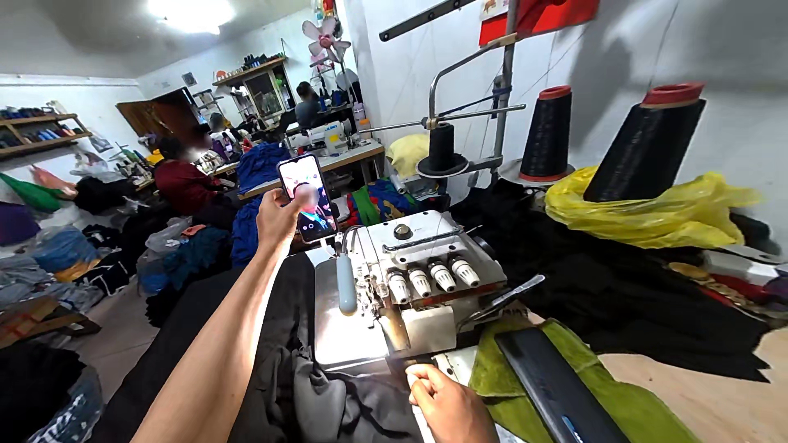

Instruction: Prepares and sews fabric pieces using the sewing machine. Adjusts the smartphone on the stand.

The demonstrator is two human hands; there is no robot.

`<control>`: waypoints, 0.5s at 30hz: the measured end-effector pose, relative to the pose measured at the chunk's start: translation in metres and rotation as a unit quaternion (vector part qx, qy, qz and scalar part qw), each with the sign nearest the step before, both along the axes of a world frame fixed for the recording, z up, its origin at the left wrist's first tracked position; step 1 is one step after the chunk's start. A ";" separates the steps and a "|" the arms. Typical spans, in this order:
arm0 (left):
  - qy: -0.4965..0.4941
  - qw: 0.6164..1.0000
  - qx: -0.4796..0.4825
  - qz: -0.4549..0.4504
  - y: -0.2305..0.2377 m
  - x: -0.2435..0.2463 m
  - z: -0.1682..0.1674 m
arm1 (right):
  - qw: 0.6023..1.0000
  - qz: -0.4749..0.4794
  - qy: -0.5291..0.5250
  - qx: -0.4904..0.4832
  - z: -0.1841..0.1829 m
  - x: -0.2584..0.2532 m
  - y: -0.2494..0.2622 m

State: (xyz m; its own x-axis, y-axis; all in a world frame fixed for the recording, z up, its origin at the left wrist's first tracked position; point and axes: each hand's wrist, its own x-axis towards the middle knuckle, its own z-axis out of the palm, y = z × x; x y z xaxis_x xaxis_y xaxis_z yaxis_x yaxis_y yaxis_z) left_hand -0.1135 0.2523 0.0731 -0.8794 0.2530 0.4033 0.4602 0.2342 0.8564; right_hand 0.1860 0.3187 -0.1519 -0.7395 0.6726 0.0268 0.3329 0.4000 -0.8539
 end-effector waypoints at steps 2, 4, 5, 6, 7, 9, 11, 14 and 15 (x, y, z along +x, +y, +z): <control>0.002 1.000 0.010 0.004 0.007 0.002 0.011 | 1.000 0.000 0.002 0.000 -0.001 0.000 0.000; 0.003 1.000 0.013 0.013 0.013 0.001 0.017 | 1.000 0.001 0.002 -0.002 0.000 0.000 0.000; 0.004 1.000 0.010 0.020 0.015 0.000 0.018 | 1.000 0.002 0.000 -0.003 0.000 0.000 0.000; 0.005 1.000 0.003 0.029 0.017 -0.001 0.020 | 1.000 0.000 -0.001 -0.002 0.000 0.000 0.000; 0.005 0.999 -0.005 0.039 0.018 -0.002 0.020 | 1.000 -0.002 -0.001 0.001 0.000 0.000 0.000; 0.002 0.999 -0.012 0.052 0.019 -0.002 0.021 | 1.000 -0.002 -0.003 0.004 0.000 0.000 0.000; -0.001 0.999 0.001 0.051 0.017 0.001 0.019 | 1.000 0.000 -0.001 0.002 0.000 0.000 0.000; -0.013 0.999 0.020 0.029 0.000 0.011 0.002 | 1.000 0.000 -0.012 -0.004 0.000 0.001 0.000; -0.024 0.999 0.021 0.017 -0.010 0.019 -0.007 | 1.000 -0.002 -0.016 -0.005 0.000 0.000 0.000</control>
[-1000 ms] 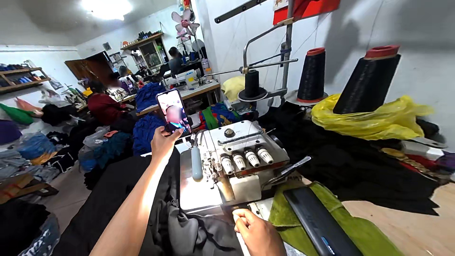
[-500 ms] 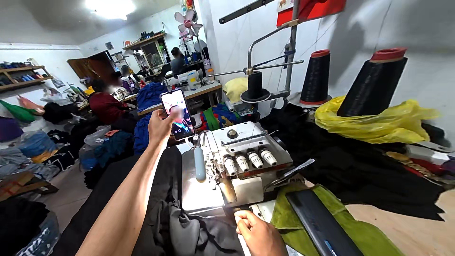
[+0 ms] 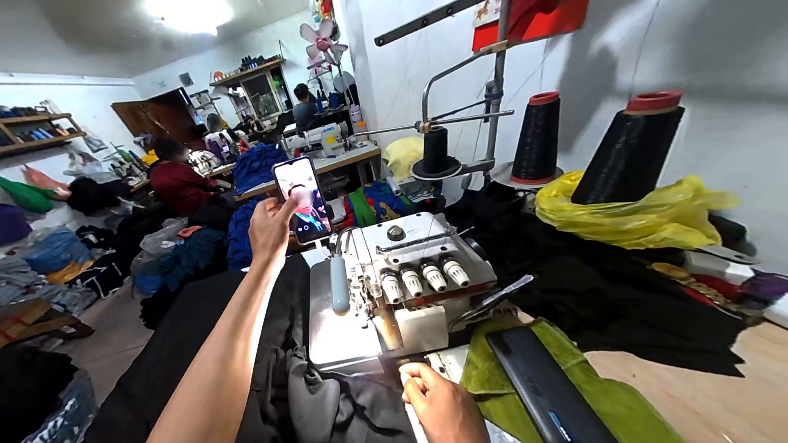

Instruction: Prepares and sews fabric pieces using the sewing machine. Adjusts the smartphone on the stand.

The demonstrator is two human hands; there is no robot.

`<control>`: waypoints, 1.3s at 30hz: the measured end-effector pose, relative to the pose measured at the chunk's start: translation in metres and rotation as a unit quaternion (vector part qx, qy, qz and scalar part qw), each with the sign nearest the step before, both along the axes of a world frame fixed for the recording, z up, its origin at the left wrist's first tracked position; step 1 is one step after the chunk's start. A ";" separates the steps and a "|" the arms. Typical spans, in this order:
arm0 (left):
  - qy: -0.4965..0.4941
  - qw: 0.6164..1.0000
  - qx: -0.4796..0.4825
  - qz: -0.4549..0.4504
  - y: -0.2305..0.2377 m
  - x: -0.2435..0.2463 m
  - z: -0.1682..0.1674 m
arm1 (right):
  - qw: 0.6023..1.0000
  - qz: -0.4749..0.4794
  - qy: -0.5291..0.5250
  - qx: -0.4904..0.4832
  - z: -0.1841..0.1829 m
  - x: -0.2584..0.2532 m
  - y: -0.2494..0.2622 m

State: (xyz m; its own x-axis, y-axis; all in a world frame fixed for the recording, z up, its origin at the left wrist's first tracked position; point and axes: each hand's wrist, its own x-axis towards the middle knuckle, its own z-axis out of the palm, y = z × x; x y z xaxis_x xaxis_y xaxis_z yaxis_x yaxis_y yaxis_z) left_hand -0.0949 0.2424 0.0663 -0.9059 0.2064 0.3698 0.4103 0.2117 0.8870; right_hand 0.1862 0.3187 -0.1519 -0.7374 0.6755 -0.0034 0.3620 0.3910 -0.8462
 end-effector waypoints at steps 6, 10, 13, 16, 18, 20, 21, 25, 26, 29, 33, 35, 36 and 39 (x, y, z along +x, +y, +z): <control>-0.119 0.990 0.067 -0.035 -0.081 0.068 -0.094 | 1.000 0.001 -0.007 0.025 0.002 -0.003 0.002; -0.063 0.997 0.033 -0.025 -0.129 0.123 -0.149 | 1.000 0.011 -0.020 0.008 0.003 0.000 0.004; -0.006 1.000 0.012 -0.023 -0.150 0.150 -0.155 | 1.000 0.009 -0.005 0.017 0.002 0.003 -0.001; 0.022 0.999 -0.031 -0.005 -0.160 0.167 -0.152 | 0.999 0.007 0.009 0.041 0.004 0.008 -0.011; 0.009 0.998 -0.064 0.014 -0.157 0.172 -0.151 | 0.998 0.023 0.004 0.056 0.010 0.008 -0.020; -0.043 0.991 -0.126 0.027 -0.148 0.173 -0.151 | 0.997 0.053 -0.022 0.061 0.019 0.005 -0.026; -0.069 0.983 -0.165 0.028 -0.144 0.174 -0.151 | 0.995 0.071 -0.051 0.053 0.026 0.003 -0.027; -0.076 0.971 -0.225 0.038 -0.141 0.176 -0.158 | 0.987 0.121 -0.104 0.026 0.032 0.009 -0.023; -0.075 0.975 -0.206 0.037 -0.144 0.174 -0.158 | 0.991 0.112 -0.078 0.003 0.031 0.013 -0.021; -0.079 0.987 -0.134 0.040 -0.152 0.180 -0.159 | 0.993 0.059 0.038 -0.095 0.027 0.031 -0.020; -0.079 0.993 -0.079 0.039 -0.153 0.191 -0.167 | 0.964 0.006 0.188 -0.190 0.022 0.047 -0.038; -0.087 0.995 -0.042 0.038 -0.156 0.192 -0.168 | 0.947 -0.014 0.232 -0.223 0.020 0.055 -0.046; -0.097 0.994 -0.010 0.039 -0.158 0.193 -0.166 | 0.940 -0.026 0.248 -0.234 0.019 0.059 -0.049; -0.131 0.985 0.088 0.070 -0.164 0.194 -0.162 | 0.926 -0.067 0.272 -0.251 0.014 0.068 -0.054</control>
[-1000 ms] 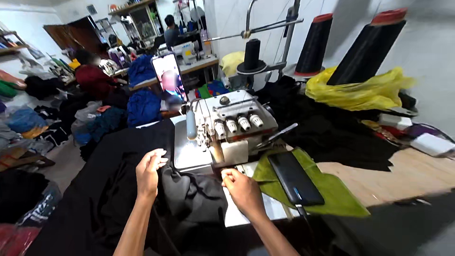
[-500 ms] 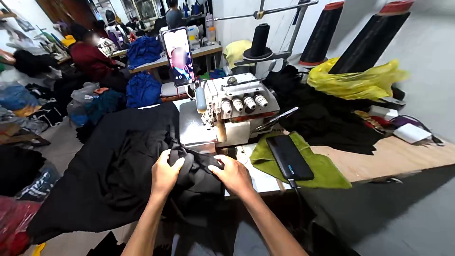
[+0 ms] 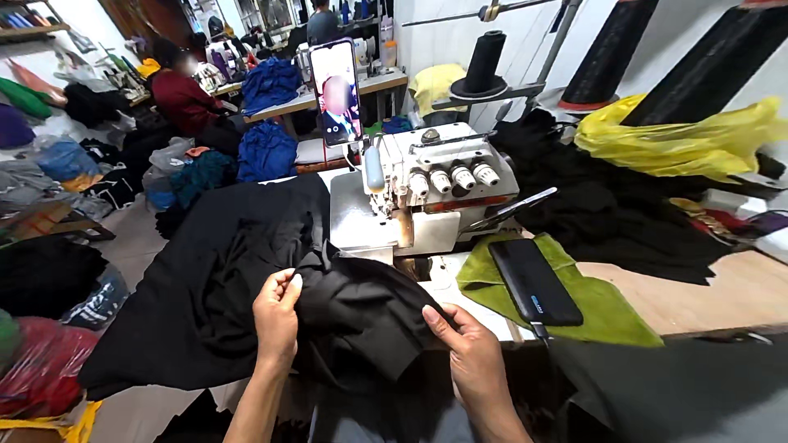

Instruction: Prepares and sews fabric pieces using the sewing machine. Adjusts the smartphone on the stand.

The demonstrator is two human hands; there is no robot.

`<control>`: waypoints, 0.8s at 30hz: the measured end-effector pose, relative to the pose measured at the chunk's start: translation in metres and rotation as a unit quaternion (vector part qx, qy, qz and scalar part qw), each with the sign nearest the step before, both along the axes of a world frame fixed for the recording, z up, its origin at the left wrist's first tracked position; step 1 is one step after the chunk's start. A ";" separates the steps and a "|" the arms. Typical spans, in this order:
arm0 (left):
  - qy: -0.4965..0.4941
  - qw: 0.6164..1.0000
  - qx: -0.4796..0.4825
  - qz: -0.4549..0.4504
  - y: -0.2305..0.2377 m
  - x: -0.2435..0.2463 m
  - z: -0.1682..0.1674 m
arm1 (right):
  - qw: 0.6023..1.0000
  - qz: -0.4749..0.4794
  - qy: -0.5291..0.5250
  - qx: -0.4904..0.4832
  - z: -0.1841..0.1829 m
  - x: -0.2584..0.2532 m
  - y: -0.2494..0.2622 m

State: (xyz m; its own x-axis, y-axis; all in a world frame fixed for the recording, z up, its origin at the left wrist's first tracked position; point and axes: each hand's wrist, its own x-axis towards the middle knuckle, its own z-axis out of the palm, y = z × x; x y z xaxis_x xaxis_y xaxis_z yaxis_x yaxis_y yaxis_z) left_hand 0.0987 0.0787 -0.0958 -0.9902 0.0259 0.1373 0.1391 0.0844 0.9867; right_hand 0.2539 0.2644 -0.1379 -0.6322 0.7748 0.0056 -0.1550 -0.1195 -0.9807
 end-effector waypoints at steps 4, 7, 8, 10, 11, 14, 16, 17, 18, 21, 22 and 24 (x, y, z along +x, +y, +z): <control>-0.031 0.999 0.040 0.012 -0.006 -0.001 -0.003 | 0.999 -0.016 0.006 -0.036 -0.002 0.004 -0.002; -0.038 0.998 0.044 0.001 -0.009 -0.002 -0.003 | 0.998 -0.014 0.008 -0.053 0.003 0.002 0.000; -0.043 0.998 0.047 0.002 -0.010 -0.002 -0.002 | 0.998 -0.013 0.009 -0.059 0.005 0.003 0.001; -0.050 0.997 0.066 0.012 -0.010 -0.006 0.003 | 0.997 -0.013 0.023 -0.073 0.009 0.004 0.003; -0.047 0.996 0.076 0.016 -0.009 -0.007 0.007 | 0.996 -0.009 0.034 -0.078 0.009 0.008 0.004; -0.024 0.996 0.087 0.008 -0.010 -0.007 0.022 | 0.996 0.081 0.017 -0.045 -0.006 0.037 0.001; -0.010 0.997 0.080 -0.018 -0.011 -0.002 0.027 | 0.955 0.265 -0.123 0.044 -0.013 0.065 0.004; -0.008 0.997 0.074 -0.037 -0.011 0.001 0.026 | 0.901 0.369 -0.209 0.095 -0.010 0.072 0.007; -0.005 0.996 0.065 -0.054 -0.011 0.005 0.025 | 0.848 0.431 -0.268 0.152 -0.004 0.072 0.009; 0.005 0.996 0.040 -0.079 -0.011 0.013 0.020 | 0.898 0.265 -0.223 0.272 0.024 0.047 -0.005; 0.013 0.996 0.024 -0.084 -0.012 0.015 0.018 | 0.917 0.183 -0.193 0.298 0.033 0.026 -0.009; 0.041 0.994 -0.015 -0.100 -0.016 0.019 0.016 | 0.930 0.153 -0.187 0.278 0.052 -0.022 -0.012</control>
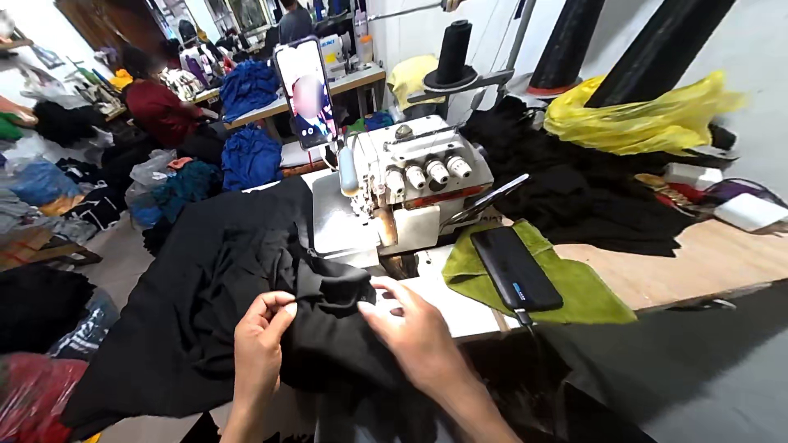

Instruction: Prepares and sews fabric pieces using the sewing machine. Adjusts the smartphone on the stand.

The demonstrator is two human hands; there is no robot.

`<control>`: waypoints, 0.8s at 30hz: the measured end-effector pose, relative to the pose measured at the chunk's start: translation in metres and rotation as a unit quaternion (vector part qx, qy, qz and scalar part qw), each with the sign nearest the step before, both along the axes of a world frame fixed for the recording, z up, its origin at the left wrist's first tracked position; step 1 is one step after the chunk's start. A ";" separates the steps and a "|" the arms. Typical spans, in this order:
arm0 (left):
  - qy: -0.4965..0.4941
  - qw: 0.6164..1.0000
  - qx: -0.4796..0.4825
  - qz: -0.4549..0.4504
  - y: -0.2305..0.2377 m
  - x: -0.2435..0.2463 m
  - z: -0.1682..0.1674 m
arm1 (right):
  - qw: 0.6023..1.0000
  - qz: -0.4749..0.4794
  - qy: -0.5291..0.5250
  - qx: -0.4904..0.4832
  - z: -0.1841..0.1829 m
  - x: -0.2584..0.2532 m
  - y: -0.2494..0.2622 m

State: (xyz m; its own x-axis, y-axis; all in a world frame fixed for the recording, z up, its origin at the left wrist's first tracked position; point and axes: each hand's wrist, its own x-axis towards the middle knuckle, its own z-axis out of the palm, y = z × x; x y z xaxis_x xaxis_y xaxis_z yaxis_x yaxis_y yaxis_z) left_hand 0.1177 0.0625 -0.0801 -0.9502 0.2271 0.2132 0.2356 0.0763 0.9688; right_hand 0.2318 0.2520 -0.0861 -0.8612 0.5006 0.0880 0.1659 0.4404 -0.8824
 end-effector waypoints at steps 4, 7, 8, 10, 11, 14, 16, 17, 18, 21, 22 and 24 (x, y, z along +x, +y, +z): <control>0.058 0.989 -0.138 -0.016 -0.009 0.004 0.008 | 0.993 0.077 -0.086 -0.020 0.006 -0.072 0.000; 0.157 0.945 -0.287 0.016 -0.009 0.012 0.020 | 0.997 0.075 -0.019 0.013 0.001 -0.068 -0.012; 0.212 0.926 -0.313 0.025 -0.005 0.012 0.021 | 0.998 0.062 0.031 0.009 0.002 -0.060 -0.017; 0.297 0.888 -0.350 0.040 0.010 0.008 0.018 | 0.991 0.046 0.122 -0.017 0.008 -0.038 -0.030; 0.332 0.870 -0.361 0.056 0.018 0.002 0.013 | 0.987 0.045 0.153 -0.024 0.010 -0.027 -0.034; 0.396 0.846 -0.343 0.100 0.028 -0.019 -0.002 | 0.976 0.055 0.210 -0.017 0.007 0.000 -0.029; 0.385 0.863 -0.311 0.098 0.022 -0.024 0.003 | 0.981 0.029 0.189 0.034 0.000 0.015 -0.013; 0.367 0.877 -0.296 0.095 0.018 -0.023 0.010 | 0.985 0.010 0.160 0.066 -0.006 0.021 -0.005; 0.356 0.886 -0.281 0.098 0.015 -0.021 0.015 | 0.988 -0.011 0.124 0.095 -0.012 0.025 0.002; 0.362 0.892 -0.256 0.085 0.019 -0.013 0.023 | 0.989 -0.038 0.028 0.140 -0.018 0.023 0.008; 0.362 0.896 -0.252 0.054 0.024 -0.010 0.024 | 0.988 -0.032 0.022 0.149 -0.018 0.018 0.006; 0.358 0.902 -0.237 -0.050 0.033 -0.014 0.026 | 0.987 -0.011 0.027 0.156 -0.019 0.004 0.004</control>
